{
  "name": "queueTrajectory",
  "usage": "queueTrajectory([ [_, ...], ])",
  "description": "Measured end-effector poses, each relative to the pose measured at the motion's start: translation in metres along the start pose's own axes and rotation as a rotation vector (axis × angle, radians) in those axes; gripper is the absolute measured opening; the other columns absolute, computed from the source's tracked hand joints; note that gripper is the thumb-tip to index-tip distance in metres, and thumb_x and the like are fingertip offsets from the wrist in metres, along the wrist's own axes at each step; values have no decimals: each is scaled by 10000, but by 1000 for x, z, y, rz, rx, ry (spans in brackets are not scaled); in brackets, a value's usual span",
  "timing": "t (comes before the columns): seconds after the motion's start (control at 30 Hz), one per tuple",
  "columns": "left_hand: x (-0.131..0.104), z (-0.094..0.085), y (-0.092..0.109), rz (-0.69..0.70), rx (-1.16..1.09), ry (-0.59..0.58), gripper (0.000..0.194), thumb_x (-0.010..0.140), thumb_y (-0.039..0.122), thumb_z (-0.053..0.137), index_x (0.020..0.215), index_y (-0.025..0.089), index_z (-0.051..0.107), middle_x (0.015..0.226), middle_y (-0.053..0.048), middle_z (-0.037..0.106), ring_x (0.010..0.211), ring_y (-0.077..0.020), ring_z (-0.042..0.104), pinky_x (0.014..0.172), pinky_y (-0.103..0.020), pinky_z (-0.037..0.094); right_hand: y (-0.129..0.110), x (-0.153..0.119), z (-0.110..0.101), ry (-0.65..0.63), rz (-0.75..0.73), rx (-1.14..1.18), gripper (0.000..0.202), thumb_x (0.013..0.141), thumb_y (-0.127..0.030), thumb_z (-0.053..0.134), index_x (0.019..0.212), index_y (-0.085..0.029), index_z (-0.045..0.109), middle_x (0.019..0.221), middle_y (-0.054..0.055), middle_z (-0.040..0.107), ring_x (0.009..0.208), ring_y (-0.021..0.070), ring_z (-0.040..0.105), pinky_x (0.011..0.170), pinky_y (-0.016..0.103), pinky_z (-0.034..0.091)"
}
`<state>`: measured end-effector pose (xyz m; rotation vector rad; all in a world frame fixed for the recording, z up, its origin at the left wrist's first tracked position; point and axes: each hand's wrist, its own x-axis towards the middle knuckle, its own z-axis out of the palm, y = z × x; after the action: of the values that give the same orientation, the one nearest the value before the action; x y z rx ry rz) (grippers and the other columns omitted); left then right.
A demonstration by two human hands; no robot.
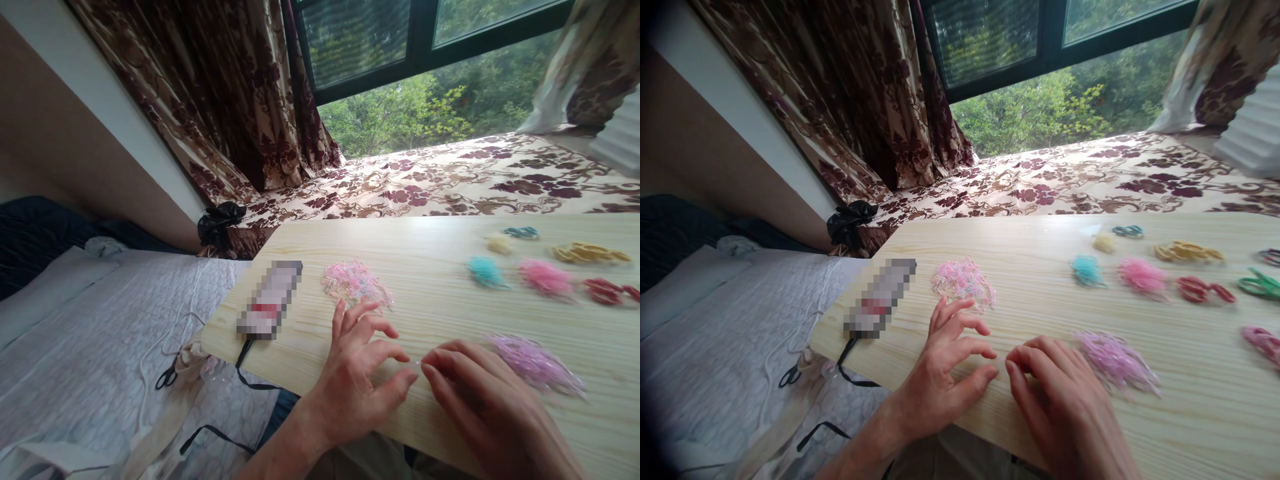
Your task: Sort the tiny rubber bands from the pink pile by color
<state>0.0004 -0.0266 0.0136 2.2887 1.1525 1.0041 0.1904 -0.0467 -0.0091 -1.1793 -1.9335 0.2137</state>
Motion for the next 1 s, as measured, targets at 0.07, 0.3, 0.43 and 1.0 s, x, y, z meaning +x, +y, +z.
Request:
queueTrajectory([
  [0.07,0,-1,1,3,15,0,81,878,193,608,880,233,678,1056,-30,664,1341,-249,443,1206,-522,100,-1,0,0,-13,-15,12,93,941,-251,541,862,-251,591,806,-18,609,736,117,569,674,249,428],
  [0.3,2,-3,0,-23,24,-47,120,922,183,524,870,220,626,1028,-20,672,1334,-234,444,1206,-514,111,-4,5,0,-19,-34,5,134,962,-235,502,849,-245,574,787,-18,606,709,107,573,655,228,440],
  [0.43,2,-4,0,-34,17,-87,145,945,194,491,852,219,600,1017,-9,662,1335,-223,432,1207,-504,97,-9,11,-4,-16,-86,-43,185,965,-207,474,803,-235,559,729,-18,596,660,97,572,621,210,445],
  [1.0,5,1,-4,-144,-95,59,204,938,216,516,741,215,569,919,-41,654,1203,-245,514,1148,-522,282,-8,8,-2,12,63,72,175,944,-288,524,800,-253,615,765,3,625,695,127,600,628,234,484],
])
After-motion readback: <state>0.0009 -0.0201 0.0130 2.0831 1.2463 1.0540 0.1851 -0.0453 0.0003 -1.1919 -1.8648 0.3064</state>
